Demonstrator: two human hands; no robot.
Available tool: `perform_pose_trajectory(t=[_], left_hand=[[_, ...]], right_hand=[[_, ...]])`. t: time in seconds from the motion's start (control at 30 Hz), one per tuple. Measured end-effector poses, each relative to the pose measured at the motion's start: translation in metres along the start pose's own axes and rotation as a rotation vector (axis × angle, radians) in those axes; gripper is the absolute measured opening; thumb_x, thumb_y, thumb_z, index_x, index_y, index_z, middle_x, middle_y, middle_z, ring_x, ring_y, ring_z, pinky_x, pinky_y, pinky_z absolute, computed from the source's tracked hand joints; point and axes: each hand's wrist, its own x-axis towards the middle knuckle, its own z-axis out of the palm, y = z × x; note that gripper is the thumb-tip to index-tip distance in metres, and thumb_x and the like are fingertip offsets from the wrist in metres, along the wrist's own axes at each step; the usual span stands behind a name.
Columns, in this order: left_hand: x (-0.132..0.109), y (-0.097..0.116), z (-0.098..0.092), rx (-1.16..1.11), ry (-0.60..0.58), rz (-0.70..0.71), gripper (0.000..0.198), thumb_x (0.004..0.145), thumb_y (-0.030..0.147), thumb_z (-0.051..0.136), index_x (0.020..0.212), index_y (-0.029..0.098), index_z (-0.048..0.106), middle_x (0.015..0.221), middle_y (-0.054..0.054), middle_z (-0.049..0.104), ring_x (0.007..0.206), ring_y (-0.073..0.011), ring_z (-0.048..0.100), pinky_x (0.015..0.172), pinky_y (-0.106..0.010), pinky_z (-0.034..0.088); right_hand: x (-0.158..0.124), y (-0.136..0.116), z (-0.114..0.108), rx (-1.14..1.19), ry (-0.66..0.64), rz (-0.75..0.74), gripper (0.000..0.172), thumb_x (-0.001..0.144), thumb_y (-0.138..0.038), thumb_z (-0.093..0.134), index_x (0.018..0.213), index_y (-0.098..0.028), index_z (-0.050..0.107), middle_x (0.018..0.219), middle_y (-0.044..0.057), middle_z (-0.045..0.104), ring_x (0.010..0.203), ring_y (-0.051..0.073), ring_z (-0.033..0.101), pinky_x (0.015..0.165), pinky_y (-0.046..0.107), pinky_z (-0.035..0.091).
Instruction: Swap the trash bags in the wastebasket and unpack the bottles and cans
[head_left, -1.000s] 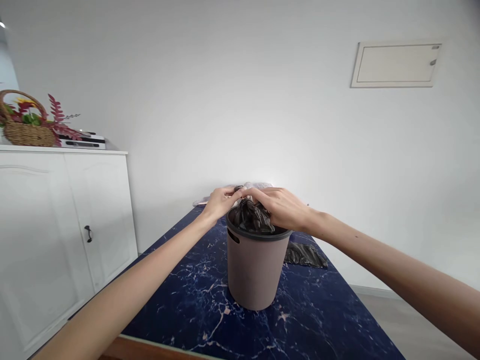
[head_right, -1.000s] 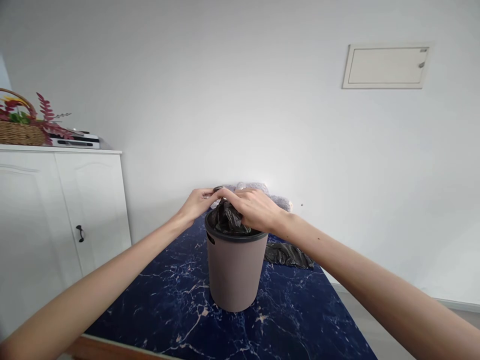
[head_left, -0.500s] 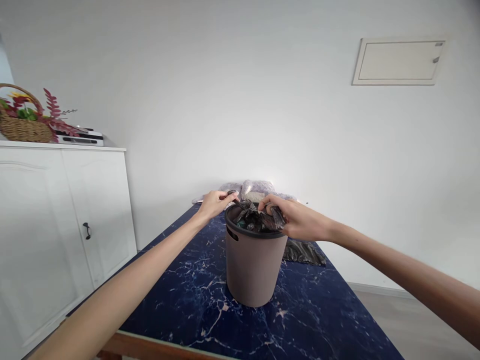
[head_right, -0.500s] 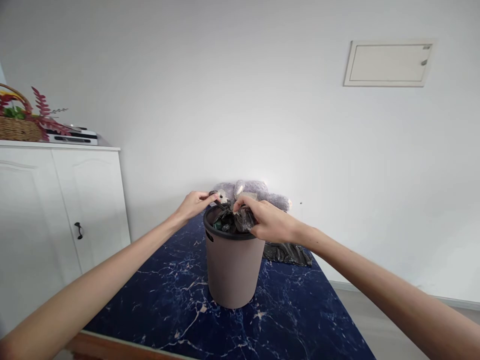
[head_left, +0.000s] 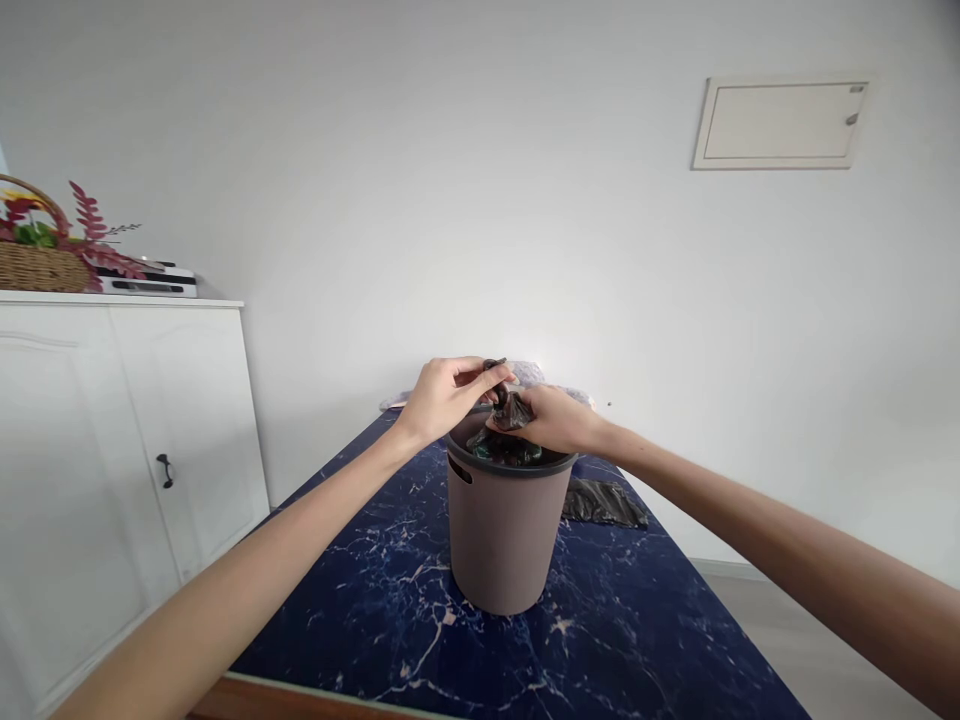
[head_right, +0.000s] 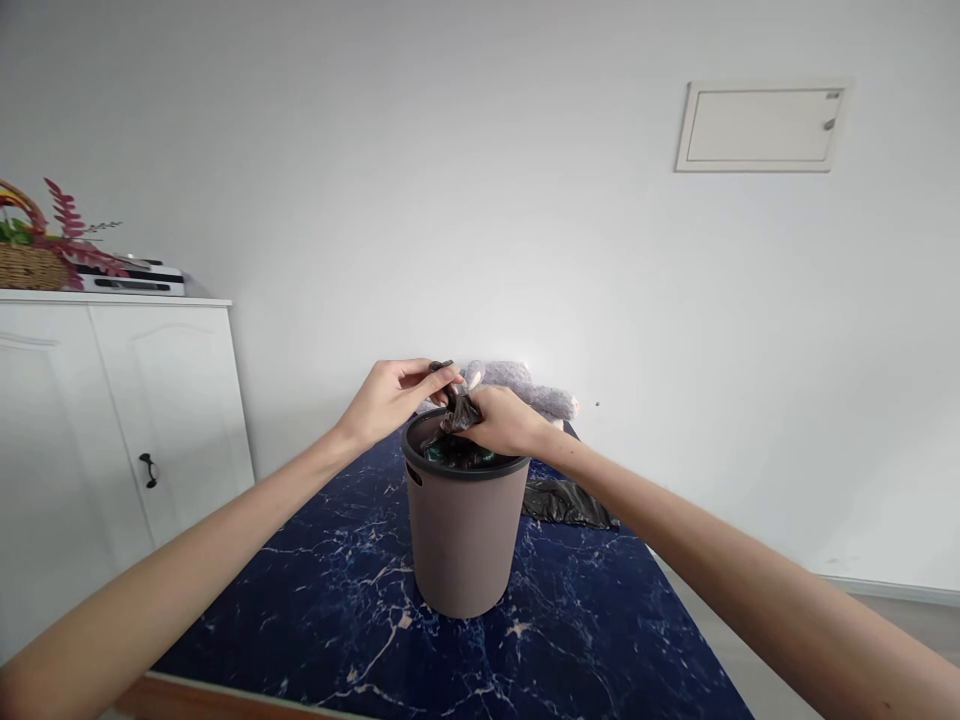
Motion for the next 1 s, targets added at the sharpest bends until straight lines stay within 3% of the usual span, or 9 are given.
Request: perform_pose_trajectory(t=[0.1, 0.17, 0.3, 0.4, 0.5, 0.6, 0.7, 0.8, 1.0], left_hand=[[-0.004, -0.005, -0.001, 0.074, -0.004, -0.036, 0.049, 0.091, 0.064, 0.072, 0.115, 0.022, 0.082, 0.110, -0.008, 0.080, 0.094, -0.0207, 0.072, 0.080, -0.030, 0.055], [-0.007, -0.011, -0.001, 0.111, -0.116, -0.102, 0.052, 0.091, 0.067, 0.070, 0.117, 0.024, 0.081, 0.111, -0.007, 0.080, 0.095, -0.0217, 0.072, 0.078, -0.030, 0.053], [-0.015, -0.020, 0.003, 0.185, -0.315, -0.191, 0.054, 0.096, 0.071, 0.059, 0.087, 0.023, 0.081, 0.076, -0.003, 0.072, 0.068, -0.0184, 0.063, 0.060, -0.030, 0.039], [-0.016, -0.020, 0.005, 0.162, -0.271, -0.234, 0.053, 0.093, 0.070, 0.063, 0.074, 0.022, 0.077, 0.062, -0.001, 0.060, 0.055, -0.0158, 0.052, 0.055, -0.031, 0.031], [-0.014, -0.020, 0.005, 0.083, -0.202, -0.275, 0.043, 0.085, 0.064, 0.077, 0.076, 0.022, 0.078, 0.069, -0.003, 0.068, 0.064, -0.0185, 0.061, 0.060, -0.031, 0.040], [-0.013, -0.021, 0.003, 0.021, -0.164, -0.307, 0.040, 0.078, 0.061, 0.084, 0.087, 0.022, 0.081, 0.085, -0.007, 0.077, 0.080, -0.0234, 0.069, 0.068, -0.033, 0.048], [-0.015, -0.026, 0.001, -0.005, -0.090, -0.352, 0.042, 0.078, 0.062, 0.085, 0.090, 0.022, 0.082, 0.093, -0.009, 0.081, 0.087, -0.0254, 0.072, 0.073, -0.034, 0.051], [-0.014, -0.038, -0.002, 0.012, 0.004, -0.385, 0.042, 0.075, 0.061, 0.088, 0.089, 0.021, 0.083, 0.092, -0.010, 0.082, 0.089, -0.0268, 0.073, 0.076, -0.035, 0.053], [0.000, -0.063, -0.002, 0.031, 0.018, -0.429, 0.046, 0.066, 0.062, 0.093, 0.088, 0.022, 0.085, 0.100, -0.011, 0.084, 0.099, -0.0300, 0.076, 0.082, -0.036, 0.055]], right_hand=[[0.002, 0.004, 0.003, 0.084, 0.021, -0.007, 0.017, 0.090, -0.030, 0.067, 0.076, -0.020, 0.068, 0.073, 0.003, 0.071, 0.074, 0.021, 0.065, 0.069, 0.032, 0.045], [0.001, 0.006, 0.003, 0.135, 0.042, -0.018, 0.009, 0.085, -0.023, 0.067, 0.078, -0.019, 0.070, 0.078, 0.004, 0.074, 0.080, 0.023, 0.068, 0.073, 0.031, 0.047], [-0.002, 0.009, 0.002, 0.185, 0.076, 0.013, 0.015, 0.070, -0.006, 0.068, 0.078, -0.019, 0.067, 0.090, 0.008, 0.078, 0.091, 0.028, 0.071, 0.076, 0.032, 0.051], [-0.001, 0.014, 0.002, 0.229, 0.104, 0.066, 0.034, 0.068, -0.002, 0.065, 0.098, -0.019, 0.066, 0.094, 0.008, 0.079, 0.093, 0.028, 0.073, 0.074, 0.031, 0.053], [0.000, 0.019, 0.001, 0.327, 0.097, 0.098, 0.048, 0.070, -0.001, 0.061, 0.114, -0.020, 0.062, 0.089, 0.003, 0.077, 0.082, 0.022, 0.073, 0.068, 0.028, 0.053], [-0.006, 0.023, -0.002, 0.414, 0.056, 0.084, 0.042, 0.075, -0.003, 0.059, 0.113, -0.020, 0.061, 0.086, 0.002, 0.075, 0.075, 0.019, 0.070, 0.068, 0.029, 0.053], [-0.018, 0.023, -0.006, 0.316, 0.092, 0.008, 0.024, 0.086, -0.020, 0.066, 0.110, -0.021, 0.062, 0.088, 0.003, 0.072, 0.075, 0.020, 0.066, 0.069, 0.032, 0.050], [-0.030, 0.020, -0.008, 0.161, 0.138, -0.084, 0.031, 0.092, -0.039, 0.068, 0.116, -0.022, 0.059, 0.085, 0.001, 0.067, 0.074, 0.020, 0.060, 0.067, 0.033, 0.044], [-0.041, 0.009, -0.005, 0.021, 0.069, -0.159, 0.026, 0.096, -0.032, 0.060, 0.120, -0.023, 0.054, 0.089, 0.003, 0.065, 0.075, 0.020, 0.059, 0.062, 0.032, 0.036]])
